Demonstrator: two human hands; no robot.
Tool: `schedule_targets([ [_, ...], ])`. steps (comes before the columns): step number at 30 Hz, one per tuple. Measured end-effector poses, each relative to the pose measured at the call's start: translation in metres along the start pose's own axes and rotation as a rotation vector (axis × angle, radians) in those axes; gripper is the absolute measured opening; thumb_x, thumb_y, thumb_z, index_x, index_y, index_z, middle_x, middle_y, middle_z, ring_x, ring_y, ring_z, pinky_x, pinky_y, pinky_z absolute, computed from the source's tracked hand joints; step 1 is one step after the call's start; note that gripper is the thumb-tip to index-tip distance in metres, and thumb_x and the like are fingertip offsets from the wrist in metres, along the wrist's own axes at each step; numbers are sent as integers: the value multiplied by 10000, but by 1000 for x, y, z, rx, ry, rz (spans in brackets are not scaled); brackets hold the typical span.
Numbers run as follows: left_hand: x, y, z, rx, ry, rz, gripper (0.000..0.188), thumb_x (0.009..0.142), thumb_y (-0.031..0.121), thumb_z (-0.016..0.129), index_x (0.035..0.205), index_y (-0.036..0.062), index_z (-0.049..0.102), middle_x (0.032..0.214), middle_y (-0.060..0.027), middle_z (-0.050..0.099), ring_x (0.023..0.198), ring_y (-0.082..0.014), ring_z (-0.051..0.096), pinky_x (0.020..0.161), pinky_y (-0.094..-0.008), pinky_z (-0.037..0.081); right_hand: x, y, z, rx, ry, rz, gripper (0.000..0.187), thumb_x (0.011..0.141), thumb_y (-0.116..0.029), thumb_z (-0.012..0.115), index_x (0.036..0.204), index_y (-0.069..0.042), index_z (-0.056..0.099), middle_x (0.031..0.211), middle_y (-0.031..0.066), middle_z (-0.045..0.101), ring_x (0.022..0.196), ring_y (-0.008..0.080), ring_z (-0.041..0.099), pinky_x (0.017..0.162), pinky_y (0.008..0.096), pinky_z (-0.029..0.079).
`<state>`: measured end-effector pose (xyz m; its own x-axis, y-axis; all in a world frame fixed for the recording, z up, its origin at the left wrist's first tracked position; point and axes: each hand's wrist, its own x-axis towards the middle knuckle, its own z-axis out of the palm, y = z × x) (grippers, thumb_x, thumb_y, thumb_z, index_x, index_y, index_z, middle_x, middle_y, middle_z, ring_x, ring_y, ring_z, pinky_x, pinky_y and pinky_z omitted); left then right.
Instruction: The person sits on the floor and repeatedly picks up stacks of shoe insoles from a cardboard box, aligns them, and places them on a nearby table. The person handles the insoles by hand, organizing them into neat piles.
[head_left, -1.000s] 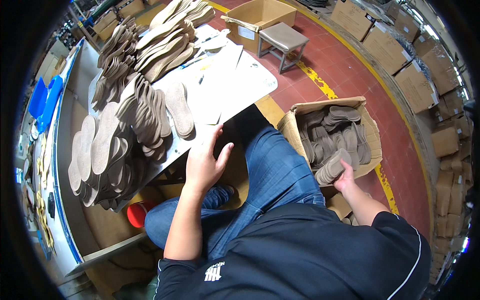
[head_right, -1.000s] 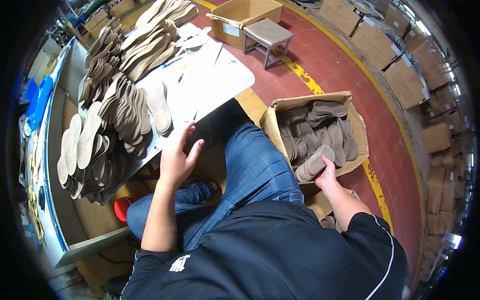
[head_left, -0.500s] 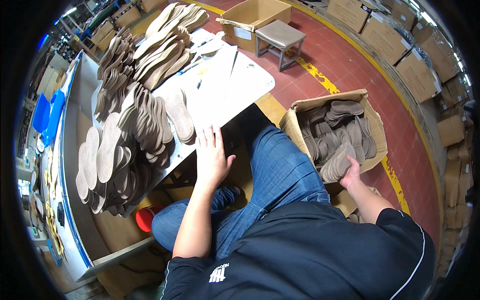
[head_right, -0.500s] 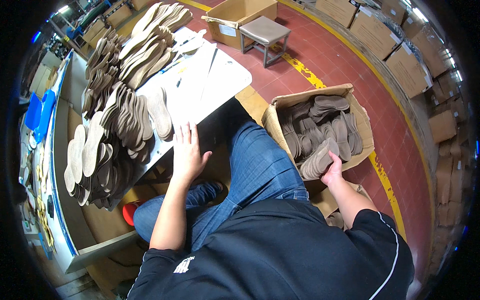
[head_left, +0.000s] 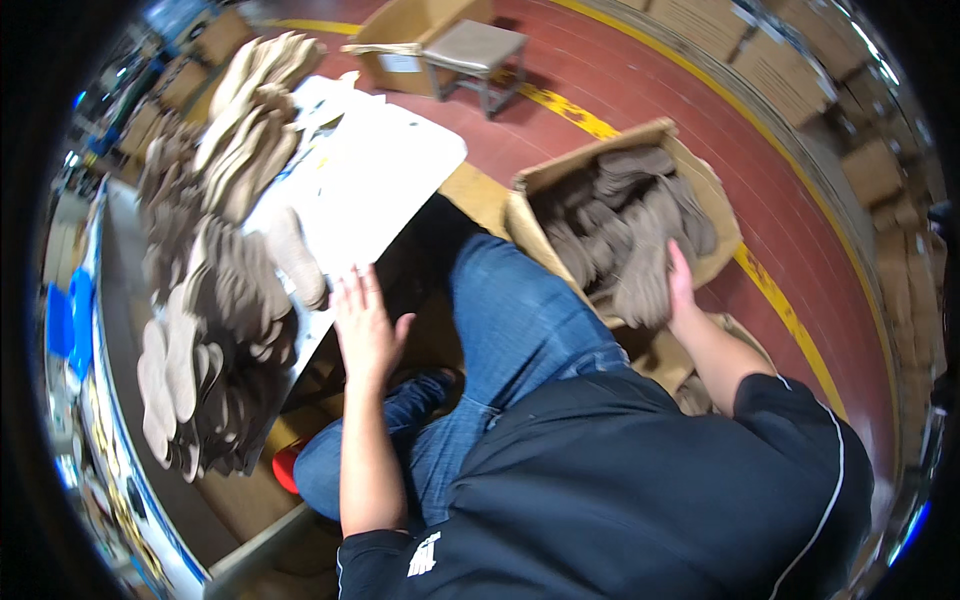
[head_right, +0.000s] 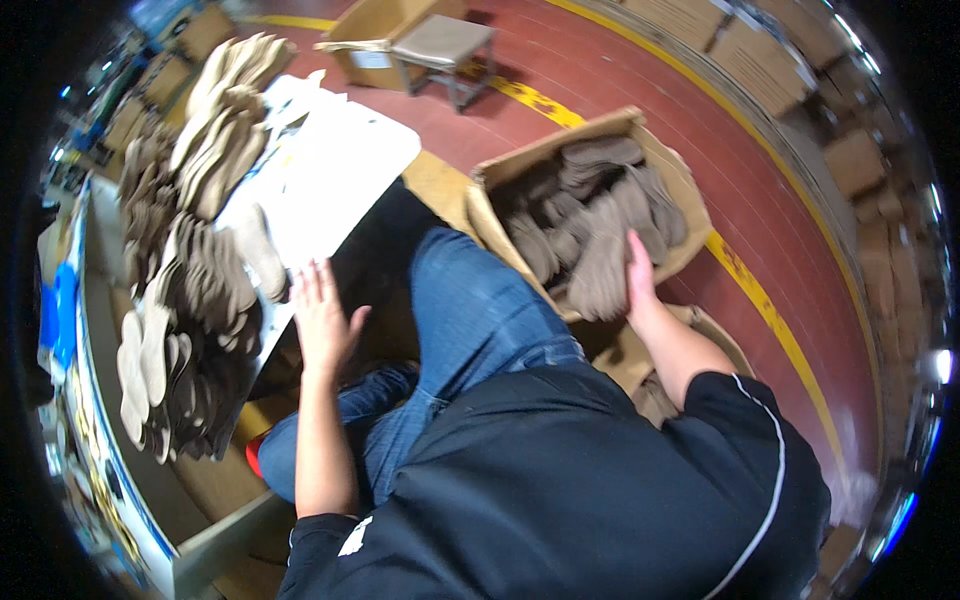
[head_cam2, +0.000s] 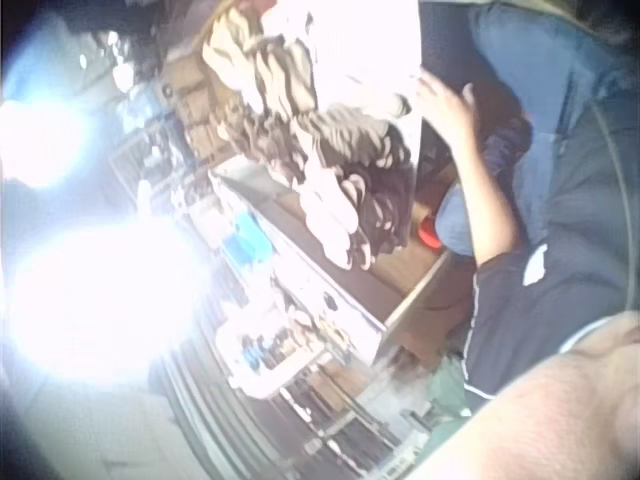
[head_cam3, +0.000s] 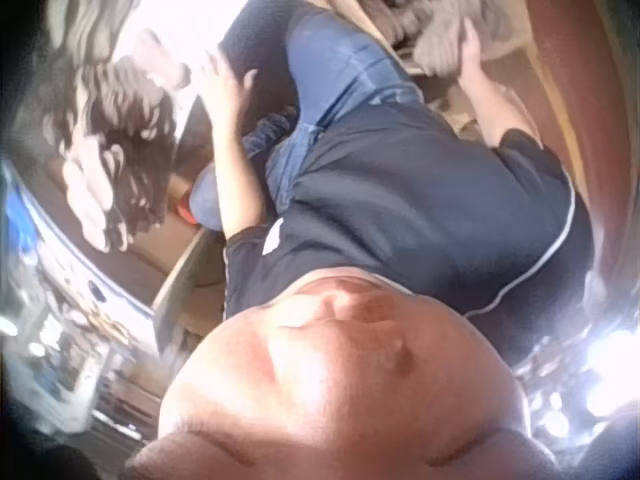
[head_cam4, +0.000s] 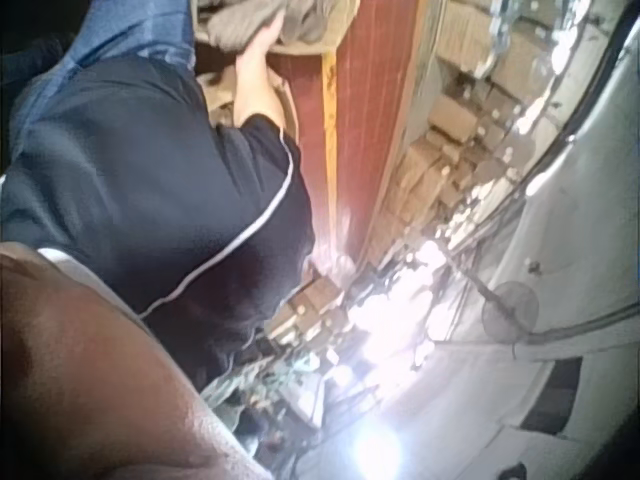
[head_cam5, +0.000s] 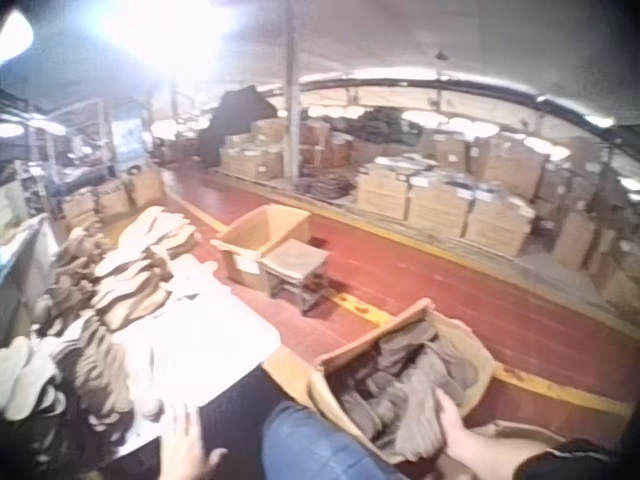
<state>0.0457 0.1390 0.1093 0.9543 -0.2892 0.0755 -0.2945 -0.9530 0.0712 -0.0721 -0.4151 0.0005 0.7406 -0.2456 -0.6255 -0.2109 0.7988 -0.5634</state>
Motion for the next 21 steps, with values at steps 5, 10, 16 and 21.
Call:
schedule_targets([
  [5,0,5,5,53,29,-6,1223,905,372,931,1818,4,205,1888,-239,218,1743,-478,192,1403,-594,220,-7,-17,18,183,-281,131,840,1050,-803,605,1291,-8,729,1158,162,793,1043,370,767,973,547,633],
  [10,0,9,7,116,37,-9,1254,899,422,922,1825,11,181,1892,-231,208,1753,-461,170,1406,-581,211,-15,-25,34,359,-616,148,770,1104,-746,562,1408,-43,649,1171,96,686,1078,290,680,1035,533,595],
  [16,-1,10,11,125,38,-38,1263,896,429,919,1830,26,172,1890,-230,219,1760,-444,158,1417,-574,172,-20,-23,46,476,-851,252,783,1103,-722,598,1493,-44,602,1174,79,654,1105,256,650,1106,547,560],
  [21,1,13,19,171,60,-74,1268,901,477,898,1834,30,164,1895,-225,205,1764,-438,142,1416,-593,158,-34,-19,63,517,-879,237,877,1094,-745,599,1593,-24,572,1181,100,658,1138,297,660,1117,583,600],
])
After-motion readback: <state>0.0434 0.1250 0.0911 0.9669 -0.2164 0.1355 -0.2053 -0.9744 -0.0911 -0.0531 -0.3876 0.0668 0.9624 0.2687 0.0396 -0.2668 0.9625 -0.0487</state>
